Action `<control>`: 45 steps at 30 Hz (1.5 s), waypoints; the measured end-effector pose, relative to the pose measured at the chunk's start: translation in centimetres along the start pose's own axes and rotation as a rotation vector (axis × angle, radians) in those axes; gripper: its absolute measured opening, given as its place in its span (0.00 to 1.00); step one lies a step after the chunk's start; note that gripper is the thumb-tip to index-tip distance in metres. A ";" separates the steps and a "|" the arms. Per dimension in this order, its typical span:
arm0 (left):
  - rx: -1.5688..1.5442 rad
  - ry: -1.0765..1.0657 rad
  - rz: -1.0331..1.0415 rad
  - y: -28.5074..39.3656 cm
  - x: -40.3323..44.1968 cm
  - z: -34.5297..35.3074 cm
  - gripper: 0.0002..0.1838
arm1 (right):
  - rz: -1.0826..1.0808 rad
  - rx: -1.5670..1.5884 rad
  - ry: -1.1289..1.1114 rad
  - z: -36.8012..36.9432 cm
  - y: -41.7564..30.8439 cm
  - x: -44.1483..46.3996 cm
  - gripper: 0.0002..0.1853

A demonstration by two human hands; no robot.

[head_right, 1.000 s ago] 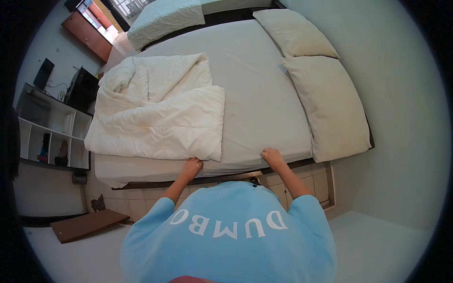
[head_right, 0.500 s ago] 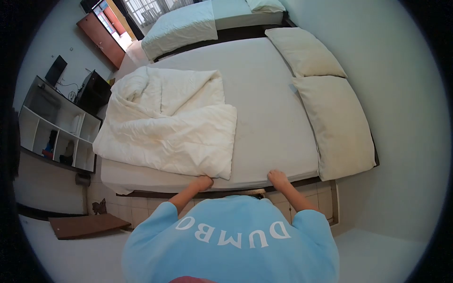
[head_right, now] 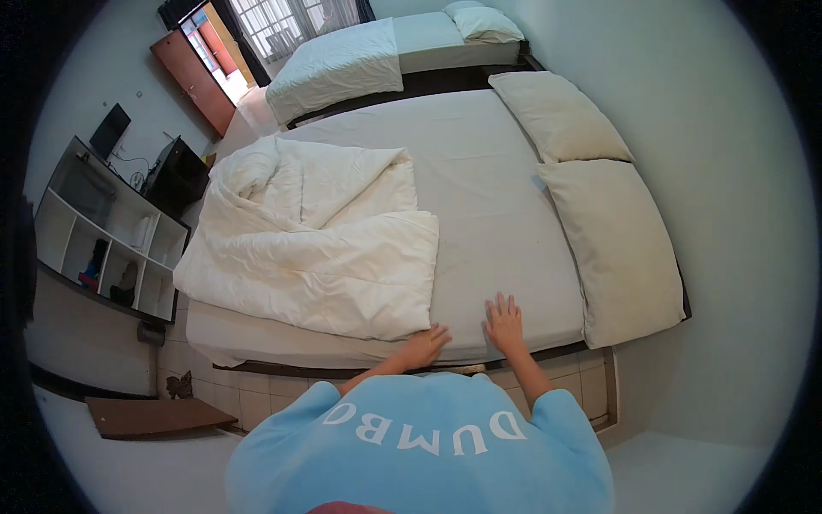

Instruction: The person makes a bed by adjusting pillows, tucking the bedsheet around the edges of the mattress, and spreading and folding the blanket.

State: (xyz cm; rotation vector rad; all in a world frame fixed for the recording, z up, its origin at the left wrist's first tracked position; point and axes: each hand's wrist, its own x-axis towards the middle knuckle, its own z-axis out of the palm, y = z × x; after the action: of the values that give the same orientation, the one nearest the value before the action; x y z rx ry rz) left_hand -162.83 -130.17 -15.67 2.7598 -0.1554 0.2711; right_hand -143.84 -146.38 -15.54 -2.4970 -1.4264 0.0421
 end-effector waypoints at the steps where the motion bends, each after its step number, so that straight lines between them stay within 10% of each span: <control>1: 0.039 0.003 0.029 0.3 -1.0 1.1 0.19 | 0.048 -0.012 -0.066 1.5 0.1 -1.3 0.37; 6: -0.429 -0.412 -0.075 0.9 -1.4 -0.1 0.20 | 0.030 0.041 -0.198 0.2 -2.2 -6.9 0.42; 12: -0.267 -0.014 -0.018 -0.3 3.9 -2.1 0.27 | 0.134 -0.027 -0.018 -0.5 -0.5 -5.3 0.46; 18: 0.117 -0.358 -0.014 0.4 2.5 -0.4 0.36 | 0.246 0.004 -0.087 -0.7 -1.8 -6.4 0.47; 31: 0.112 -0.293 -0.002 -0.8 1.6 2.0 0.28 | 0.225 0.149 0.009 0.5 -1.5 -7.3 0.43; 37: 0.120 -0.232 -0.031 -0.4 1.7 2.1 0.29 | 0.782 0.458 0.407 4.5 1.0 -8.9 0.36; 40: 0.163 -0.262 -0.061 0.6 2.3 1.1 0.29 | 1.277 0.929 0.271 7.3 6.7 -9.9 0.32; 45: 0.078 -0.362 -0.250 2.0 5.0 1.1 0.29 | 1.481 1.512 0.286 3.8 12.8 -9.2 0.26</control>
State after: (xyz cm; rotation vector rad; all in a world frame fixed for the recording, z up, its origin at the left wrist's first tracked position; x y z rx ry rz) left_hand -158.07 -132.76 -14.95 2.8413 0.1119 -0.2949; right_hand -138.42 -159.60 -23.23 -1.4404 0.7065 0.6632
